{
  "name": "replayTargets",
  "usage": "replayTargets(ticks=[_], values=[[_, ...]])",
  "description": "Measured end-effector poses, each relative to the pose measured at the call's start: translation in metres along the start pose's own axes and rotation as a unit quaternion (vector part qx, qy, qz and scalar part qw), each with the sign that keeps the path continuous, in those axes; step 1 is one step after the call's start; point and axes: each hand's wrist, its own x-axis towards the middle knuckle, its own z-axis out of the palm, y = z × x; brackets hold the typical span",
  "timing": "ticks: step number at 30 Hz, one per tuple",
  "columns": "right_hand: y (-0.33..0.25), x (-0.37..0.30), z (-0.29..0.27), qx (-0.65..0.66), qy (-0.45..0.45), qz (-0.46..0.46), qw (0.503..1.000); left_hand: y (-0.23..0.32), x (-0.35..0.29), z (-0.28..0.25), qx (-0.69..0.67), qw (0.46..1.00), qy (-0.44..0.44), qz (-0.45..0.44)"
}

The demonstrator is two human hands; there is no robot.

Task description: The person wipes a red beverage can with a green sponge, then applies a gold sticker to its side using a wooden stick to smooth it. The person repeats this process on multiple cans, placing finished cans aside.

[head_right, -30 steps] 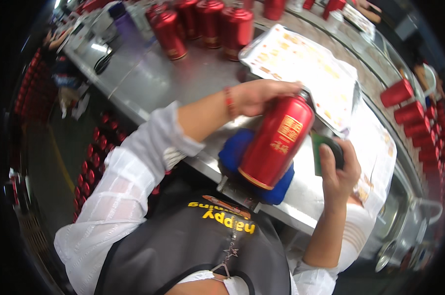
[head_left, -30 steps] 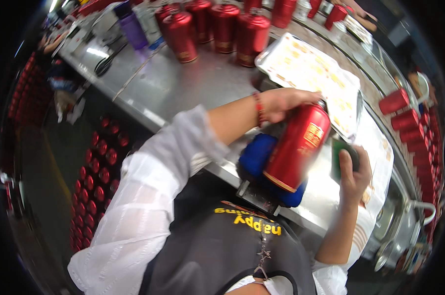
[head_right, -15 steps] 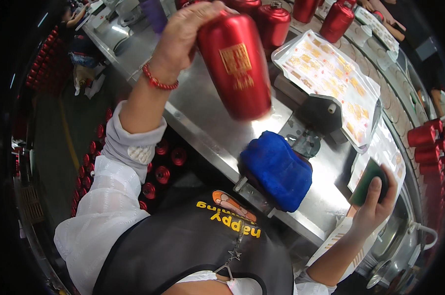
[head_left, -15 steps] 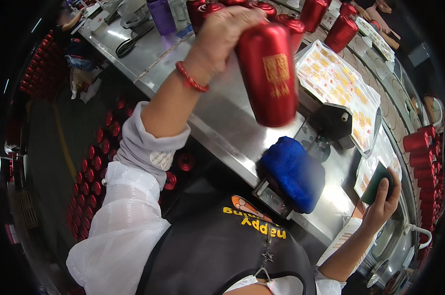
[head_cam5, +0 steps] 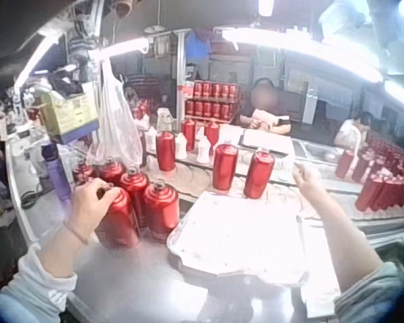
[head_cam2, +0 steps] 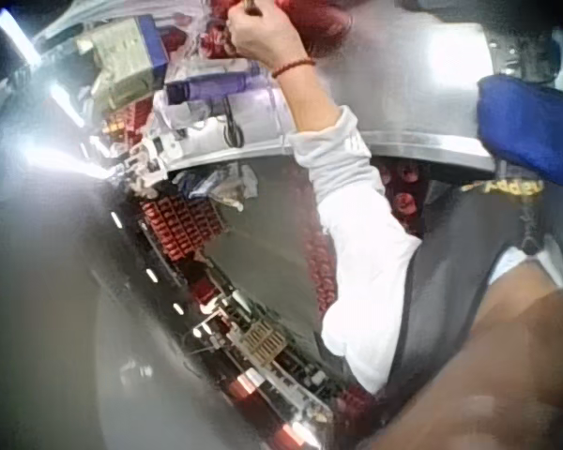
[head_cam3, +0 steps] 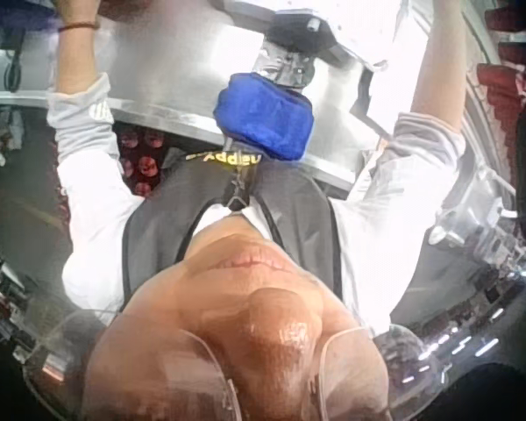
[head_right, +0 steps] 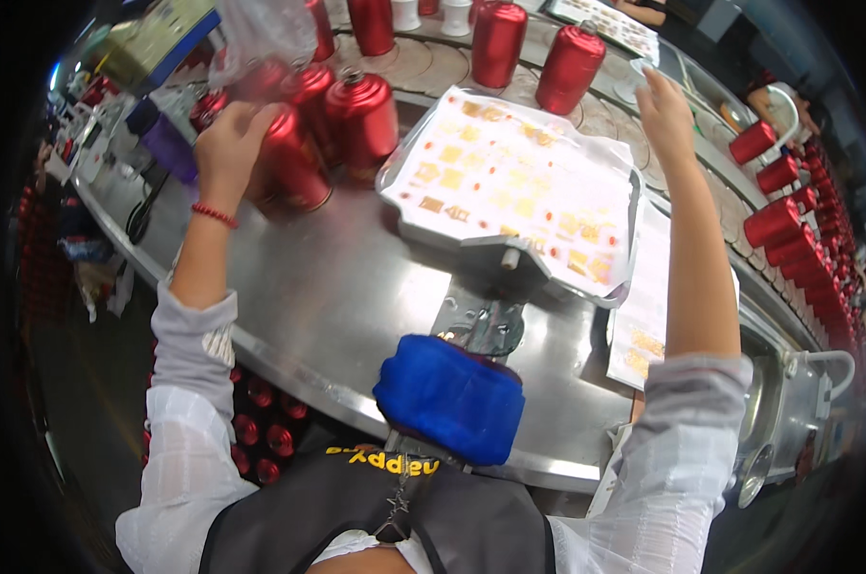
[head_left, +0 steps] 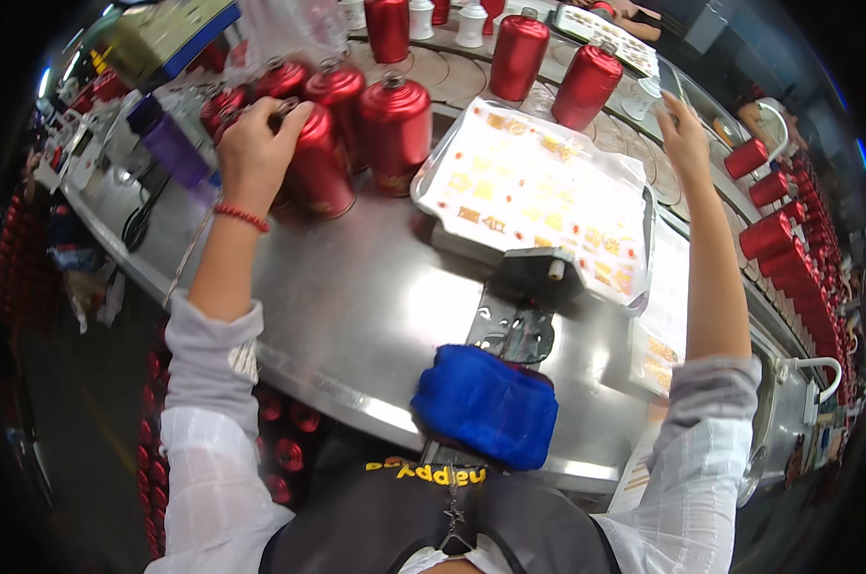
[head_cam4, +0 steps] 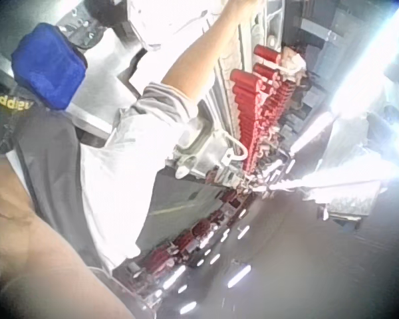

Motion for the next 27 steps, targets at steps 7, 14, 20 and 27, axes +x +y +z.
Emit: replayTargets(ticks=[7,14,20,27], values=[[0.033,0.089,0.058,-0.137,0.009,-0.034,0.990,0.003,-0.006,-0.011,0.083,0.991,0.024,0.100],[0.034,0.046,0.004,-0.165,-0.001,-0.066,0.984,0.067,-0.046,-0.025,-0.156,0.977,0.003,0.144],[-0.079,-0.009,-0.160,-0.033,-0.011,-0.182,0.983,0.141,-0.087,-0.030,-0.388,0.906,-0.099,0.139],[-0.205,-0.122,-0.157,0.328,-0.232,-0.016,0.916,0.233,-0.134,-0.028,-0.477,0.831,-0.264,0.112]])
